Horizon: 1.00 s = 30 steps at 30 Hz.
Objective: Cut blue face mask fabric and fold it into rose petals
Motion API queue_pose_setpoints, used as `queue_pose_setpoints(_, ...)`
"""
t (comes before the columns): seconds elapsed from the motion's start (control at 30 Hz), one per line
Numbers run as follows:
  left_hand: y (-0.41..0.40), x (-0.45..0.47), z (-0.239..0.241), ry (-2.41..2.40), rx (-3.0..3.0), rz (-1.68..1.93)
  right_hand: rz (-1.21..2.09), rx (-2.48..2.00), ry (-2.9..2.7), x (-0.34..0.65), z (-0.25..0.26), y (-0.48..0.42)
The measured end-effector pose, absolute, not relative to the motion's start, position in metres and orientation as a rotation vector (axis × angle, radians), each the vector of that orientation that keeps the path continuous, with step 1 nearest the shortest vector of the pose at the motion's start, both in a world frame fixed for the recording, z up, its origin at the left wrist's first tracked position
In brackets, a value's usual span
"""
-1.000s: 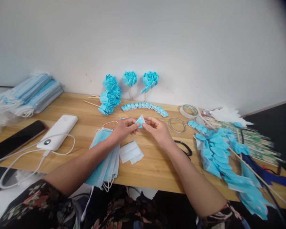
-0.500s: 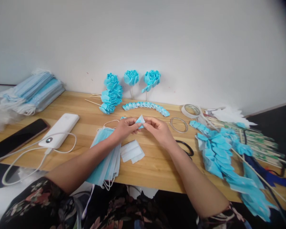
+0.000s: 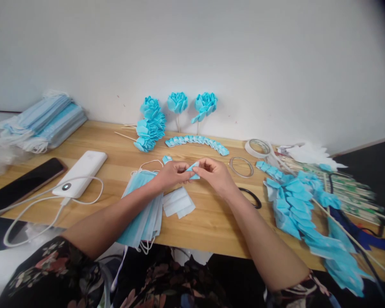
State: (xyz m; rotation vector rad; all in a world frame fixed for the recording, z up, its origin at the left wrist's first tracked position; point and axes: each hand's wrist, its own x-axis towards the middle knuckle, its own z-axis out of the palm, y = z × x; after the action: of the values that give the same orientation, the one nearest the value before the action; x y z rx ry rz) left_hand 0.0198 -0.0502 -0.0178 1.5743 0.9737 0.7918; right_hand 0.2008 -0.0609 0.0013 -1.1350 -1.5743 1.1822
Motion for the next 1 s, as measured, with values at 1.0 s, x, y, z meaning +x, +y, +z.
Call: queue_pose_setpoints(1.0, -0.052, 0.019, -0.005, 0.852, 1.239, 0.751, 0.119, -0.801, -2.168, 0.214, 0.003, -0.056)
